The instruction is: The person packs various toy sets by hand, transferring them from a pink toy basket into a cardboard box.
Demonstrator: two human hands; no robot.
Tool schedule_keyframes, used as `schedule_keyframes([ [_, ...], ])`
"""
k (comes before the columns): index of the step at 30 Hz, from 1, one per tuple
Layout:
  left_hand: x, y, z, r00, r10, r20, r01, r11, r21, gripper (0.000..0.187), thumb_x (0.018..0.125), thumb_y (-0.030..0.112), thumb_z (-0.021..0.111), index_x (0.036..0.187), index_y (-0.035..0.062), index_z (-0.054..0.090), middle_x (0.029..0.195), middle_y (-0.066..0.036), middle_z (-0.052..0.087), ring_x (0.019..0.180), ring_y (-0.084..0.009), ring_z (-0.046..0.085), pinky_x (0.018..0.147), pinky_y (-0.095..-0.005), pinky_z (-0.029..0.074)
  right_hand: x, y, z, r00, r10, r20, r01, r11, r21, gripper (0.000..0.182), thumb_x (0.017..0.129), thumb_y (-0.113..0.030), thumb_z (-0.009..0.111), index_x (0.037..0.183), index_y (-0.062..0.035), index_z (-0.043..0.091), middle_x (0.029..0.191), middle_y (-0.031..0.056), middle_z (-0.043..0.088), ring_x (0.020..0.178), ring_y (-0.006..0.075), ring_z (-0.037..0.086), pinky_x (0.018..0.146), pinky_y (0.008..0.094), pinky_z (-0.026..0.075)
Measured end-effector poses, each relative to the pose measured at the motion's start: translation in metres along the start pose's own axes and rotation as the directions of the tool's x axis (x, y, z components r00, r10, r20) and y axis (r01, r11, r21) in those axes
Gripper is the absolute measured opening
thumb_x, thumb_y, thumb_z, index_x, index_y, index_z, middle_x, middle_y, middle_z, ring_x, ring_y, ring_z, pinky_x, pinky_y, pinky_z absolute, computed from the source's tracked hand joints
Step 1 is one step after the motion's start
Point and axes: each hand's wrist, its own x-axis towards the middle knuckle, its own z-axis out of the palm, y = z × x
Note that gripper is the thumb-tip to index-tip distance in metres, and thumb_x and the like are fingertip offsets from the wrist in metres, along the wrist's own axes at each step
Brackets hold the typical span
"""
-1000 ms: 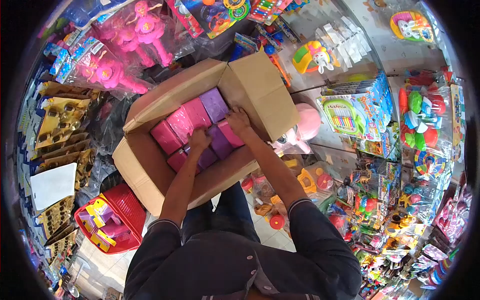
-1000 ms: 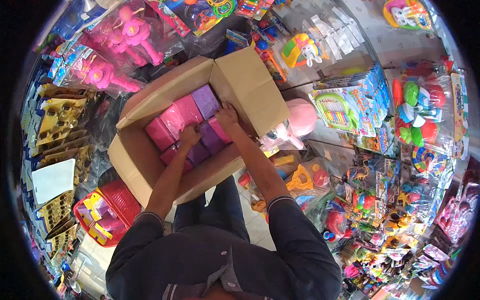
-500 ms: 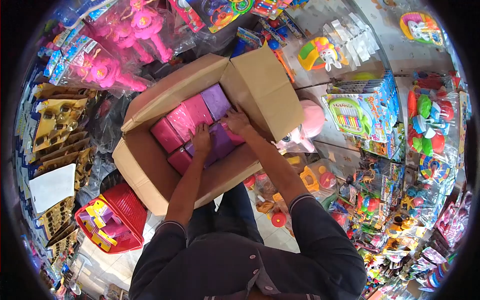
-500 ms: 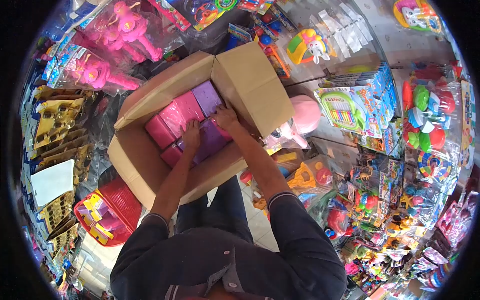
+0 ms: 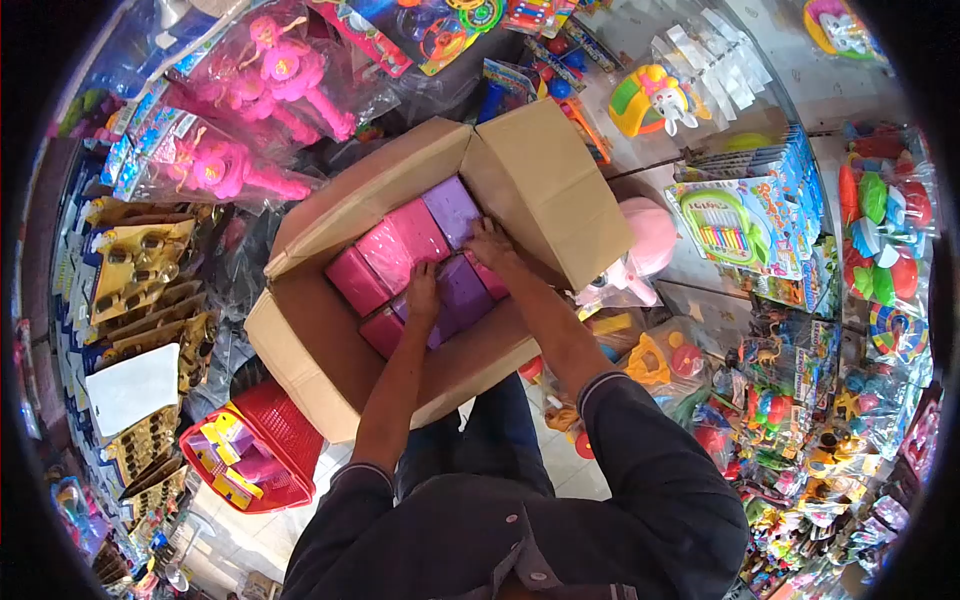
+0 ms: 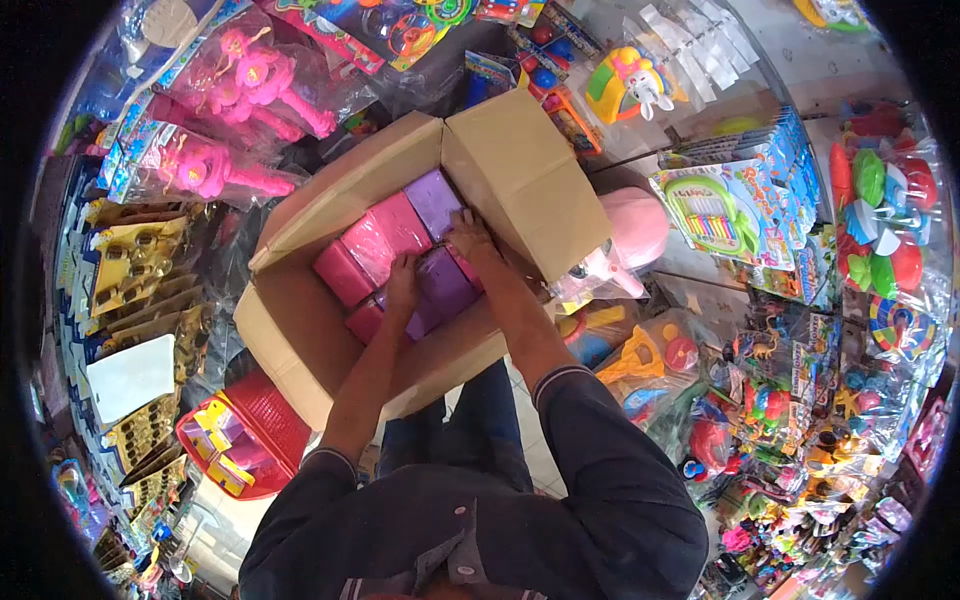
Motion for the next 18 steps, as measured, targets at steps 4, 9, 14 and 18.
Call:
schedule_keyframes([
  [4, -0.008, 0.008, -0.001, 0.998, -0.022, -0.052, 0.023, 0.999, 0.026, 0.042, 0.082, 0.006, 0.067, 0.123, 0.0074, 0.058, 0.125, -0.014, 0.057, 0.123, -0.0363, 0.054, 0.102, -0.0489, 0.048, -0.001, 0.005, 0.009, 0.987, -0.147, -0.061, 0.135, 0.976, -0.174, 0.035, 0.094, -0.030, 0.060, 0.126, -0.0218, 0.070, 0.149, 0.0190, 0.045, 0.142, 0.0388, 0.037, 0.115, 0.0576, 0.032],
  [9, -0.013, 0.020, 0.002, 0.993, -0.079, -0.092, 0.093, 0.982, 0.164, 0.037, 0.087, 0.006, 0.059, 0.124, 0.0097, 0.057, 0.131, -0.013, 0.054, 0.128, -0.0336, 0.050, 0.104, -0.0541, 0.044, 0.032, 0.004, 0.067, 0.986, 0.071, -0.150, -0.086, 0.992, -0.092, 0.031, 0.094, -0.024, 0.059, 0.122, -0.0159, 0.069, 0.138, 0.0174, 0.053, 0.122, 0.0384, 0.060, 0.099, 0.0553, 0.050],
  [14, -0.019, 0.011, 0.009, 0.989, -0.005, -0.148, 0.049, 0.955, 0.293, 0.034, 0.088, 0.009, 0.058, 0.122, 0.0114, 0.058, 0.133, -0.012, 0.055, 0.127, -0.0296, 0.053, 0.105, -0.0538, 0.039, 0.010, -0.034, 0.020, 0.963, 0.269, -0.008, -0.268, 0.961, 0.066, 0.053, 0.092, -0.019, 0.061, 0.140, -0.0036, 0.047, 0.136, 0.0237, 0.053, 0.115, 0.0384, 0.065, 0.094, 0.0513, 0.054],
  [18, -0.021, 0.017, -0.008, 0.990, -0.140, 0.008, 0.135, 0.967, 0.214, 0.037, 0.088, 0.016, 0.062, 0.125, 0.0111, 0.058, 0.132, -0.013, 0.060, 0.123, -0.0303, 0.058, 0.105, -0.0523, 0.039, -0.002, -0.048, 0.037, 0.951, 0.309, 0.024, -0.309, 0.951, -0.013, 0.072, 0.082, -0.023, 0.072, 0.142, 0.0042, 0.043, 0.143, 0.0270, 0.045, 0.124, 0.0427, 0.057, 0.100, 0.0528, 0.051],
])
